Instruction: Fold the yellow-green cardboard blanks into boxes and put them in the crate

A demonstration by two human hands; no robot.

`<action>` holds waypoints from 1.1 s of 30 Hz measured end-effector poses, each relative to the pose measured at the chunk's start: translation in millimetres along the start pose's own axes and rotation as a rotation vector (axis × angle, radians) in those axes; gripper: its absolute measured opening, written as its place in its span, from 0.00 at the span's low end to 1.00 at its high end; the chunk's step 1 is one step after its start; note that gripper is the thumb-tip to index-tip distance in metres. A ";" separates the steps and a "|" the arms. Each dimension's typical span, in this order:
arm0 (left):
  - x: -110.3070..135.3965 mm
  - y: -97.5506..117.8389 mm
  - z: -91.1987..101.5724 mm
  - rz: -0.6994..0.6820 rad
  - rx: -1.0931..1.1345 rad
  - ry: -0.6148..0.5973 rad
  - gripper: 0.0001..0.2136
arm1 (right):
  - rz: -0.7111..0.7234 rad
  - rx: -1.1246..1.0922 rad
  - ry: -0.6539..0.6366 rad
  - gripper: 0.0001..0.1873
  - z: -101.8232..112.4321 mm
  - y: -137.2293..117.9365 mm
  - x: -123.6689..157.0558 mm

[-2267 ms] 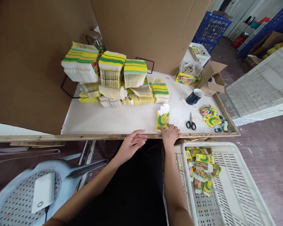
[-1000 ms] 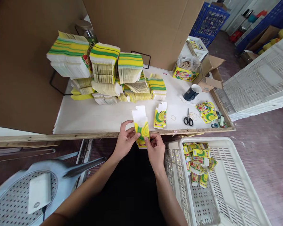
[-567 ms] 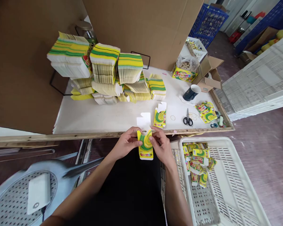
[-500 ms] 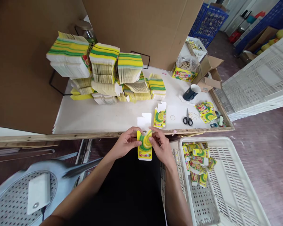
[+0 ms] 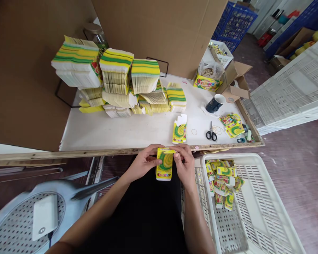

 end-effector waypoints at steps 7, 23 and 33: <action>0.2 -9.8 -1.0 -0.034 -0.066 0.011 0.23 | -0.236 0.052 -0.139 0.19 -7.8 12.0 0.5; -0.9 -8.7 -0.2 0.019 -0.067 -0.006 0.24 | -0.231 0.198 -0.129 0.20 -14.9 22.3 3.8; -2.4 -9.7 -8.3 0.038 0.015 0.019 0.29 | -0.122 0.108 0.021 0.14 0.7 5.3 7.6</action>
Point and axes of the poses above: each hand's wrist, its own x-axis away from the middle knuckle, its own z-axis out of the back of the hand, y = z × x, the point moved 5 cm from there along -x, towards the middle knuckle, and after that the axes turned 1 degree about z, right-handed, at the moved point
